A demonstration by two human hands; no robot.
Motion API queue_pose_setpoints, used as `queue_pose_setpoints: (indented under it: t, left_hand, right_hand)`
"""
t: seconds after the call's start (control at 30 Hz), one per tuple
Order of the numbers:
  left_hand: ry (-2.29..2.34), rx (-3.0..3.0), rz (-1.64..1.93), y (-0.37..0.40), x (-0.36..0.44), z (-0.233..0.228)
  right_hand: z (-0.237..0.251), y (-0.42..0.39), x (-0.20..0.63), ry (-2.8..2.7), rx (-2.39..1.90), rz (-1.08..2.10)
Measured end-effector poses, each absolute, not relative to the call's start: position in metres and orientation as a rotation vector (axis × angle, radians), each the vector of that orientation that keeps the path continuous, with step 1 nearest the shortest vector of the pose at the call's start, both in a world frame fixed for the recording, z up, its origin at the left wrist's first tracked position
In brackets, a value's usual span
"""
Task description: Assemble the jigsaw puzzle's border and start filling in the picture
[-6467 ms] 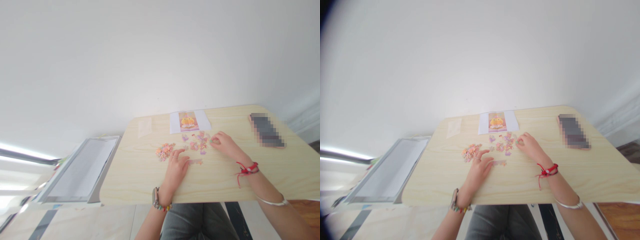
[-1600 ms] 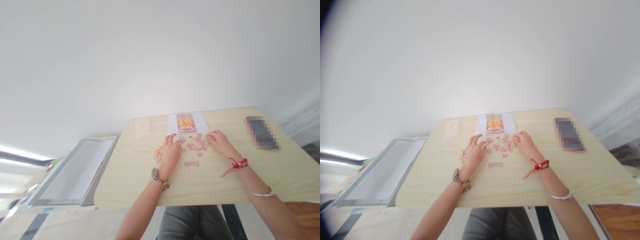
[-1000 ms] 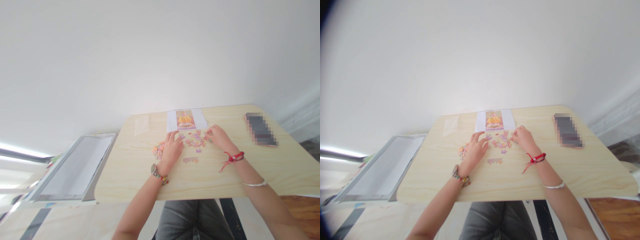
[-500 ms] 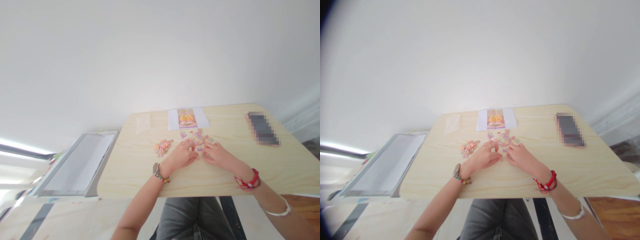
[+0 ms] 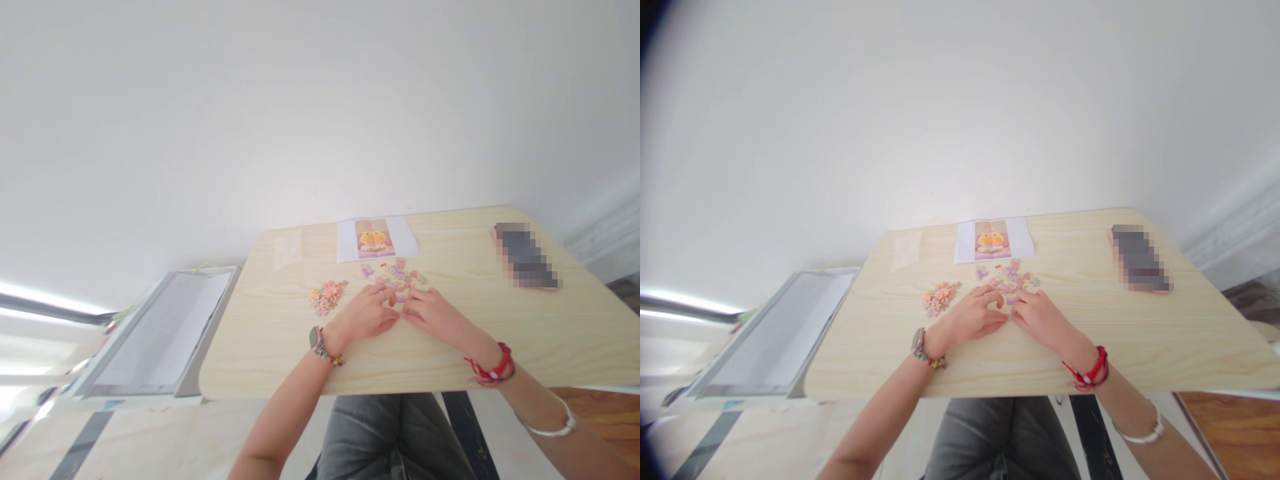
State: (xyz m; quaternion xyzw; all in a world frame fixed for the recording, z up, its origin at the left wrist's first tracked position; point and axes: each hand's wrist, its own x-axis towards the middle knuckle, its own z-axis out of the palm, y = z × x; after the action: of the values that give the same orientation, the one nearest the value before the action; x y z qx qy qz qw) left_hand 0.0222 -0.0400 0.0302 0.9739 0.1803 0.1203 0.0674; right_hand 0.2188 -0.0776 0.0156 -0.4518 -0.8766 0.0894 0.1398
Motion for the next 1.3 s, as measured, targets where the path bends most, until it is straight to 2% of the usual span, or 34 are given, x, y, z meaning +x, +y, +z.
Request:
queue_pose_setpoints:
  t: [0.13,0.23,0.43,0.6,1.0,1.3]
  left_hand:
    - [0.621,2.844,0.43,-0.036,0.014,0.038]
    - [0.9,2.683,0.494,-0.034,-0.003,0.047]
    - [1.35,2.515,0.294,-0.053,-0.02,0.041]
    - [1.362,2.464,0.192,-0.068,-0.008,0.027]
    - [1.314,2.359,0.413,-0.067,-0.007,0.012]
    - [1.405,2.519,0.331,-0.049,-0.013,0.041]
  right_hand:
    - [0.008,-0.086,0.227,-2.404,-1.343,0.317]
    - [0.001,-0.096,0.236,-2.258,-1.411,0.327]
    - [-0.007,-0.109,0.238,-2.113,-1.492,0.36]
    - [-0.005,-0.106,0.229,-2.11,-1.493,0.398]
    - [-0.007,-0.1,0.227,-2.061,-1.429,0.39]
    - [0.027,-0.063,0.272,-1.995,-1.534,0.293]
